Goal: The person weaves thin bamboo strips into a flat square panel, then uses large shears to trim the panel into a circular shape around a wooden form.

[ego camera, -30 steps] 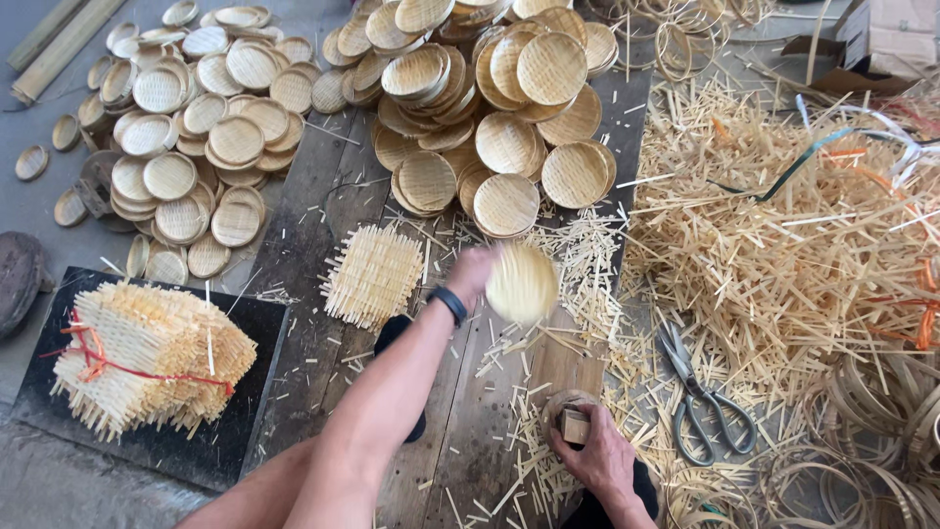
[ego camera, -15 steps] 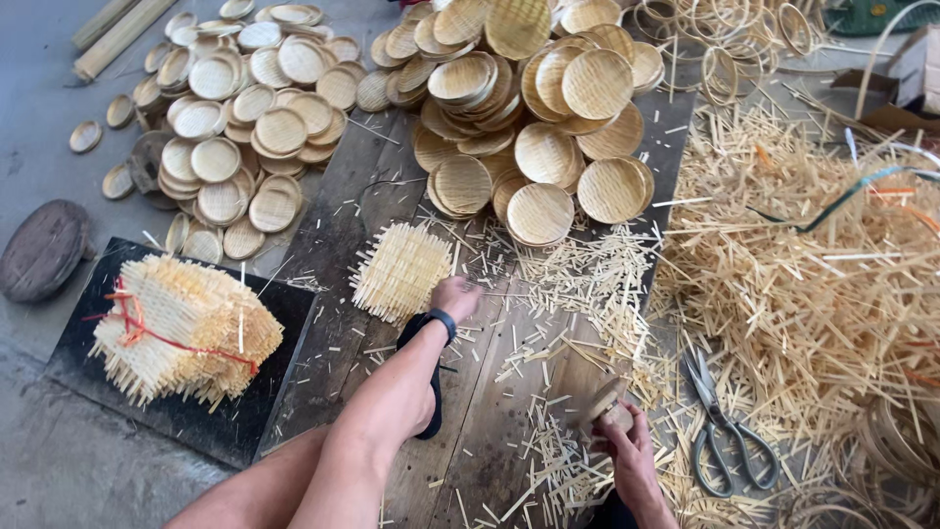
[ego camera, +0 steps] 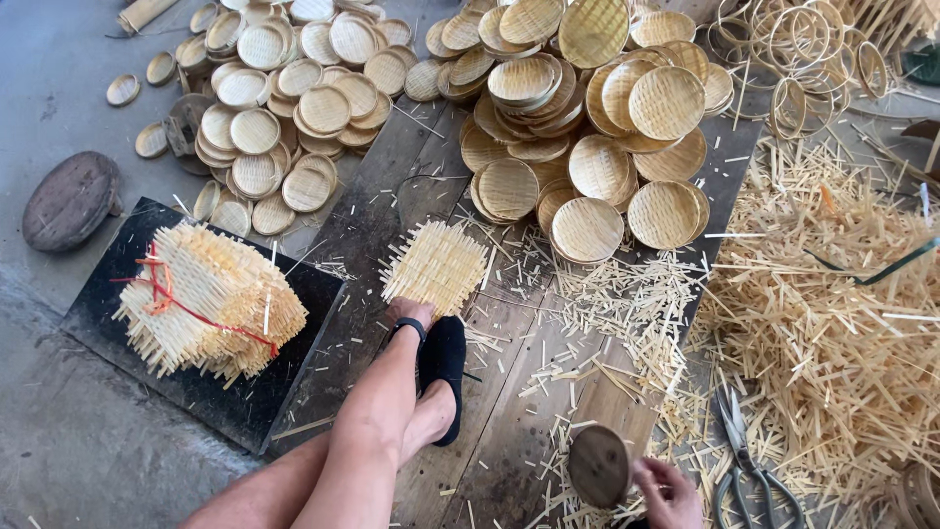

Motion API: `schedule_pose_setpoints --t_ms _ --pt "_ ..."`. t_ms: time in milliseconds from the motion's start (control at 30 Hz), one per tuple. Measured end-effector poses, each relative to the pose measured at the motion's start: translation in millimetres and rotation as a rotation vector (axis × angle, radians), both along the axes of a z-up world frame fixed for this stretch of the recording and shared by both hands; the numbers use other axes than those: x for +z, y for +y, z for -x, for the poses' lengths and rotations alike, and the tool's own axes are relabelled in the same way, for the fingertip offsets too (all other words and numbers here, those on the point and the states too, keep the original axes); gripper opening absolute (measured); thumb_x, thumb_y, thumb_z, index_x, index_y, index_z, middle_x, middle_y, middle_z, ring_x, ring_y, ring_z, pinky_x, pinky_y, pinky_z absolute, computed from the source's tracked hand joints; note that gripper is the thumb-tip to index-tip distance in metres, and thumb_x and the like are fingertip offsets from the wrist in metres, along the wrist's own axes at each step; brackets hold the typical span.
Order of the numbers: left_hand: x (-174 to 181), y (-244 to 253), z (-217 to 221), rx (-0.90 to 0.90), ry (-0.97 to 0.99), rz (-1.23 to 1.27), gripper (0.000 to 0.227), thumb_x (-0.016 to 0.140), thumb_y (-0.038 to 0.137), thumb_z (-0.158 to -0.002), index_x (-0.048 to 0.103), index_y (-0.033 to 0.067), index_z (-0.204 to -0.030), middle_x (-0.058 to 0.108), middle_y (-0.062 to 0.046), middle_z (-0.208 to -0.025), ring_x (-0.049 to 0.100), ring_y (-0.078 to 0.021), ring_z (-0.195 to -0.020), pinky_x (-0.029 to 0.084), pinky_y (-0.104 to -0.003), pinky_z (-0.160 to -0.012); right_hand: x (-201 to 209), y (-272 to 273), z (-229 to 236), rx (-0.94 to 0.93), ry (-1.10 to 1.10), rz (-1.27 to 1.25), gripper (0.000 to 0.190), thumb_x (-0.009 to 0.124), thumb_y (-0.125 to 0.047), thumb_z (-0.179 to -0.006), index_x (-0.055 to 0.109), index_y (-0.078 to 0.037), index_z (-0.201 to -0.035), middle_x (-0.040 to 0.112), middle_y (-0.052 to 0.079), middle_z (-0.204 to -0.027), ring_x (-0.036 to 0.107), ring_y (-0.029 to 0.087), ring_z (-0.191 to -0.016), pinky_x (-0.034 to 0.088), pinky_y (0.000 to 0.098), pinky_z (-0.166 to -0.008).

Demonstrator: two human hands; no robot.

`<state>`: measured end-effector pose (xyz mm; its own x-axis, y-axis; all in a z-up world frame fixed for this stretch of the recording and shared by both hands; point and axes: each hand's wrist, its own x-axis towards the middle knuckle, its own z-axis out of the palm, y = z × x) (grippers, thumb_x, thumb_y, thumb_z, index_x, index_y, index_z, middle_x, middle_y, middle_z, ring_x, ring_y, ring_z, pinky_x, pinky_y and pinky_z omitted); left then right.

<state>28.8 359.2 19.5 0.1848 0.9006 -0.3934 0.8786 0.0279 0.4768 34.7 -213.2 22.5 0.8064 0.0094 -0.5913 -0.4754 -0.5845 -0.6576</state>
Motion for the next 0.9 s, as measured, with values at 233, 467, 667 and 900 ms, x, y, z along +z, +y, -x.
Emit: schedule_pose_setpoints --t_ms 233,467,667,900 --pt "-13.6 11.4 2.7 0.072 -0.164 -0.14 0.019 0.082 0.027 -0.076 0.081 0.0128 -0.09 0.08 -0.013 -0.103 0.074 -0.0284 -0.093 0.059 -0.038 -0.086 27.6 47.1 4.5 -0.012 -0.123 -0.176 0.036 0.061 -0.025 -0.098 0.07 0.003 -0.117 0.079 0.023 -0.085 0.078 0.029 -0.068 0.064 0.0386 -0.063" --pt "67.1 0.6 -30.1 0.566 -1.161 0.109 0.018 0.07 0.003 -0.082 0.058 0.0018 -0.095 0.069 -0.01 -0.086 0.069 -0.0211 -0.069 0.062 -0.04 -0.061 -4.0 54.2 12.0 -0.235 0.162 -0.527 0.035 0.065 -0.024 -0.097 0.066 0.008 -0.11 0.072 0.02 -0.082 0.07 0.026 -0.064 0.055 0.0377 -0.054" --pt "117.1 -97.1 -34.3 -0.232 -1.114 0.726 0.052 0.071 0.003 -0.082 0.052 0.0071 -0.13 0.07 -0.01 -0.084 0.066 -0.0178 -0.066 0.053 -0.031 -0.058 38.8 34.2 4.9 -0.313 -0.1 -0.675 0.05 0.056 -0.042 -0.102 0.065 0.005 -0.118 0.07 0.008 -0.089 0.066 0.016 -0.077 0.054 0.0316 -0.069" --pt "41.4 -242.5 -0.1 -0.809 -0.604 0.467 0.035 0.074 0.0 -0.085 0.063 -0.0065 -0.118 0.074 -0.007 -0.092 0.07 -0.0141 -0.079 0.058 -0.028 -0.07 81.7 33.9 -24.2 -0.196 0.112 -0.673 0.035 0.071 -0.026 -0.094 0.066 -0.001 -0.119 0.072 0.009 -0.095 0.065 0.014 -0.078 0.055 0.0291 -0.071"
